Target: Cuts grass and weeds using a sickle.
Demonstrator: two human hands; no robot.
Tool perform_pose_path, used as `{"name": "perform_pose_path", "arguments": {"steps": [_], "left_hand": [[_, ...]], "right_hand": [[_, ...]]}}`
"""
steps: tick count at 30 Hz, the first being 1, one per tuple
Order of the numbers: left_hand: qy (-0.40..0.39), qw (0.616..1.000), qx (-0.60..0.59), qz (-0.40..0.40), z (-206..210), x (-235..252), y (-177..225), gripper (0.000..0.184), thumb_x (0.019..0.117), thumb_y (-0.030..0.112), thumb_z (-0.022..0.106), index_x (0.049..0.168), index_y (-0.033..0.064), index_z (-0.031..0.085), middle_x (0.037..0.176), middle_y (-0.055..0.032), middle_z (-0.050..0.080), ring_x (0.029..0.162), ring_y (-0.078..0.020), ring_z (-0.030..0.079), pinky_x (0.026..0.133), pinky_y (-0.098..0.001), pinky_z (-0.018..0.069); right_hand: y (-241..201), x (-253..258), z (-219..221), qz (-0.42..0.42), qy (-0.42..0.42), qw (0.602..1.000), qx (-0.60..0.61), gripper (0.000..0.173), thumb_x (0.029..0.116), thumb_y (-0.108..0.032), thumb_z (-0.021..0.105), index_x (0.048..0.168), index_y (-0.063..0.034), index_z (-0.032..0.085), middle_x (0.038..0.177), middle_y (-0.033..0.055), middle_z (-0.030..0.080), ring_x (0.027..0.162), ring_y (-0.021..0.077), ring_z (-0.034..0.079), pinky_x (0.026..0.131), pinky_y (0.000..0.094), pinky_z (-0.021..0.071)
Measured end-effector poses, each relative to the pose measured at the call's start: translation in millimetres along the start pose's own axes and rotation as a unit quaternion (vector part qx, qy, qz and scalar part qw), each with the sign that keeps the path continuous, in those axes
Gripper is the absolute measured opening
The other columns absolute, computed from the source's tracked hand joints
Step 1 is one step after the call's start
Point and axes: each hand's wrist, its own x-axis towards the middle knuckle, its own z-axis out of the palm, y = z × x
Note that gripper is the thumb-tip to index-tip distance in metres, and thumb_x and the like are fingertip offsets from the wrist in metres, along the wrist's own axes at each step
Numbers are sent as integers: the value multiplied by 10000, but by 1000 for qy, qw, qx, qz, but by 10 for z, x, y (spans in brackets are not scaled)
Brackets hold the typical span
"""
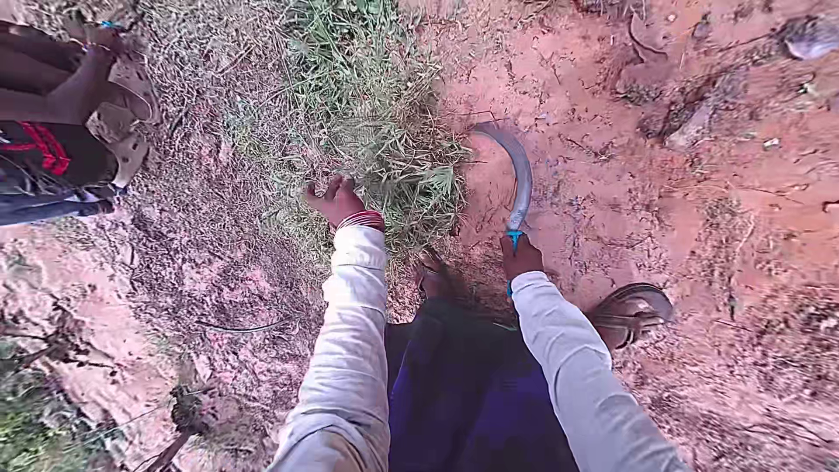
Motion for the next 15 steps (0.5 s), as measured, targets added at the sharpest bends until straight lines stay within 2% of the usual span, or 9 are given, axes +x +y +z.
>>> {"name": "perform_pose_path", "arguments": {"steps": [2, 4, 5, 6, 7, 10, 11, 13, 15], "left_hand": [[-90, 970, 217, 65, -107, -451, 207, 847, 997, 201, 681, 1629, 67, 133, 1343, -200, 645, 1161, -246, 670, 1050, -434, 500], [-189, 864, 450, 123, -134, -927, 534, 780, 1031, 386, 624, 1645, 105, 233, 1308, -211, 690, 1217, -420, 653, 1147, -717, 303], [-230, 817, 511, 134, -121, -1148, 731, 699, 1032, 410, 624, 1613, 130, 356, 1235, -197, 725, 1153, -437, 678, 1102, -758, 321], [-260, 790, 536, 149, -108, -1349, 912, 584, 1026, 429, 630, 1531, 160, 512, 1113, -149, 770, 1027, -394, 725, 987, -715, 444], [-280, 784, 523, 183, -113, -1530, 1045, 502, 1016, 428, 647, 1439, 158, 623, 926, -117, 782, 838, -351, 741, 787, -639, 533], [-325, 808, 412, 268, -33, -1888, 1284, 573, 970, 363, 716, 1437, 51, 601, 686, -55, 697, 583, -236, 656, 550, -470, 530], [-333, 810, 377, 300, 68, -1935, 1307, 622, 963, 331, 726, 1463, 9, 546, 693, -45, 696, 590, -221, 664, 543, -442, 535], [-401, 796, 295, 346, 409, -1977, 1200, 337, 965, 172, 698, 1229, -31, 645, 765, -81, 687, 700, -256, 678, 617, -436, 542], [-595, 699, 304, 254, 918, -1963, 962, 200, 1032, 84, 583, 1163, -27, 685, 1034, -196, 729, 1016, -353, 703, 885, -526, 553]], "right_hand": [[-262, -107, 128, -12, -47, 998, -50, 581, 1114, -360, 405, 1486, 86, 412, 1275, 321, 636, 1225, 446, 621, 1054, 562, 455], [-405, -313, 191, -9, -53, 996, -68, 580, 1111, -369, 408, 1487, 74, 410, 1262, 299, 653, 1212, 429, 635, 1041, 552, 466], [-434, -389, 151, -7, -53, 995, -84, 578, 1112, -378, 402, 1485, 63, 410, 1248, 285, 663, 1199, 420, 645, 1026, 547, 477], [-442, -444, 77, -7, -51, 993, -107, 581, 1113, -386, 392, 1492, 55, 402, 1252, 277, 664, 1195, 419, 648, 1018, 550, 481], [-395, -494, 8, -15, -40, 991, -129, 589, 1113, -391, 387, 1494, 58, 402, 1259, 278, 660, 1184, 429, 650, 1006, 556, 486], [79, -646, -109, -49, 60, 988, -133, 609, 1078, -394, 439, 1418, 107, 505, 1212, 304, 685, 1087, 466, 692, 942, 595, 518], [211, -737, -192, -33, 67, 991, -110, 585, 1079, -368, 455, 1417, 108, 499, 1212, 312, 679, 1104, 476, 680, 959, 612, 502], [560, -877, -254, -20, 135, 990, -46, 515, 1056, -272, 533, 1353, 148, 529, 1078, 369, 683, 1023, 548, 674, 899, 692, 483], [958, -900, -276, 8, 218, 976, 2, 487, 1033, -231, 595, 1302, 175, 566, 1028, 413, 667, 981, 604, 655, 882, 744, 450]]}}
